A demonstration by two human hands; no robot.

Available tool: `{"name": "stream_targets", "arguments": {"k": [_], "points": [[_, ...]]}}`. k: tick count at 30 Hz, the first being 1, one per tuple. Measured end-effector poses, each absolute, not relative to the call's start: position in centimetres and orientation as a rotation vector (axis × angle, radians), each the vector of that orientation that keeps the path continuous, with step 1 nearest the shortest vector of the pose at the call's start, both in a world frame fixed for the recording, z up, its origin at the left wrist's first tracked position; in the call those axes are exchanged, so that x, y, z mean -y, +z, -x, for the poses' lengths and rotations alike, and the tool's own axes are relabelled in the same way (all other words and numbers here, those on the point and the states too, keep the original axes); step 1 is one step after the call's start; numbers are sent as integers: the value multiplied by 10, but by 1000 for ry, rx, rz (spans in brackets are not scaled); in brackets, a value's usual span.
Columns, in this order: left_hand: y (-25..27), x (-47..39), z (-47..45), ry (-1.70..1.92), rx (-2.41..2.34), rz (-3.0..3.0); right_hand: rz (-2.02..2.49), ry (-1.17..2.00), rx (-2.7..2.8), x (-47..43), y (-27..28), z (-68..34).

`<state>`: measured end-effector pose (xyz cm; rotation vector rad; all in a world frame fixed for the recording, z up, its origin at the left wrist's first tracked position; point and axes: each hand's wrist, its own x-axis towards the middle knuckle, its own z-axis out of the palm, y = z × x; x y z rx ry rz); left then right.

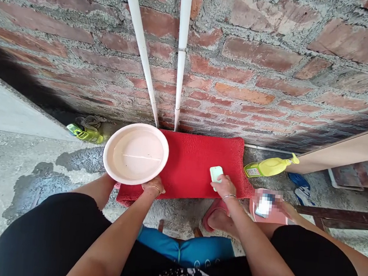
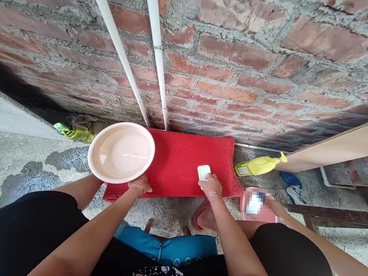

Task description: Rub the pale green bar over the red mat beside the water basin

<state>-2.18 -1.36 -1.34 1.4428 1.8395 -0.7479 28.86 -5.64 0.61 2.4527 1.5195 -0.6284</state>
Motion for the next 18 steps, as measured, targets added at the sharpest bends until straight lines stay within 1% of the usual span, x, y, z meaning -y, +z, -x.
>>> {"name": "stream_targets", "arguments": {"k": [3,8,12,15,18], "points": [[-14,14,22,-745,-1844,-1457,-2549,-625,-1370,63,6,-328],[-15,16,24,-721,-1854,-1480,-2614,-650,-1248,71,6,-364],[-15,16,24,-726,-1842,-1456,-2646,-545,-1104,80,17,-384],[-12,14,22,-759,-1827,-1441,-2651,-500,-1201,85,25,-365],[-8,13,20,-776,-1816,-1455,-2545,-572,-1479,87,25,-299]]}}
